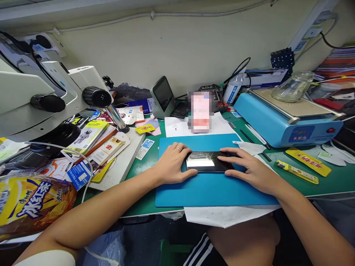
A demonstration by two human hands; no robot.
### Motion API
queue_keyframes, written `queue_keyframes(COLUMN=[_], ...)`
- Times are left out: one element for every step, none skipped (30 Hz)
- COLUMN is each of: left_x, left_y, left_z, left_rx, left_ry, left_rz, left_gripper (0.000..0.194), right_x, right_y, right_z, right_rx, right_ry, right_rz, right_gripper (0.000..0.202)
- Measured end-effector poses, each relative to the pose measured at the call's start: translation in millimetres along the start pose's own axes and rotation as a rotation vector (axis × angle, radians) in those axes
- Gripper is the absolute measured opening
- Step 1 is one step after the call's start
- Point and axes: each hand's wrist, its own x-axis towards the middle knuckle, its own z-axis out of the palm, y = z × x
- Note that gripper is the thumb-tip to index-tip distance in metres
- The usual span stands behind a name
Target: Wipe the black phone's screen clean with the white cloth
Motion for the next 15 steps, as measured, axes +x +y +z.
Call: queue_keyframes(left_x=[0.0, -0.1, -0.2, -0.4, -0.5, -0.6, -0.6, -0.6, -0.6, -0.6, -0.6, -0.5, -0.5, -0.6, -0.6], left_y=[0.1, 0.1, 0.1, 0.0, -0.2, -0.4, -0.6, -0.9, -1.1, -1.2, -1.3, -1.3, -1.2, -1.1, -0.9], left_z=[0.0, 0.1, 0.2, 0.3, 0.3, 0.4, 0.5, 0.5, 0.4, 0.4, 0.3, 0.2, 0.2, 0.1, 0.1], left_rx=[-0.002, -0.005, -0.007, -0.008, -0.008, -0.007, -0.005, -0.005, -0.006, -0.008, -0.009, -0.011, -0.012, -0.013, -0.014], left_ry=[0.000, 0.001, 0.001, 0.001, 0.002, 0.003, 0.002, 0.002, 0.001, 0.000, -0.001, -0.001, -0.001, -0.001, -0.001], left_rz=[-0.001, -0.001, -0.002, -0.002, -0.003, -0.003, -0.003, -0.003, -0.001, 0.000, 0.001, 0.002, 0.002, 0.001, -0.001], left_gripper=[0.062, 0.061, 0.060, 0.060, 0.060, 0.061, 0.061, 0.062, 0.062, 0.063, 0.063, 0.064, 0.064, 0.064, 0.064], right_x=[0.2, 0.4, 0.5, 0.6, 0.7, 0.8, 0.9, 1.0, 1.1, 1.2, 1.2, 1.3, 1.4, 1.4, 1.4], right_y=[-0.3, -0.5, -0.5, -0.3, -0.2, -0.2, -0.3, -0.6, -1.0, -1.5, -2.0, -2.4, -2.6, -2.6, -2.3], right_z=[-0.2, -0.4, -0.5, -0.7, -0.9, -1.2, -1.4, -1.6, -1.9, -2.1, -2.2, -2.3, -2.4, -2.4, -2.3], right_rx=[-0.003, -0.008, -0.013, -0.015, -0.015, -0.011, -0.004, 0.005, 0.013, 0.020, 0.025, 0.029, 0.032, 0.034, 0.033], right_ry=[-0.003, -0.005, -0.007, -0.009, -0.011, -0.014, -0.016, -0.019, -0.022, -0.024, -0.025, -0.023, -0.022, -0.019, -0.017], right_rz=[0.002, 0.003, 0.003, 0.001, 0.001, 0.002, 0.006, 0.014, 0.022, 0.030, 0.034, 0.032, 0.027, 0.021, 0.015], right_gripper=[0.051, 0.051, 0.051, 0.052, 0.052, 0.053, 0.054, 0.055, 0.055, 0.056, 0.056, 0.057, 0.057, 0.057, 0.057])
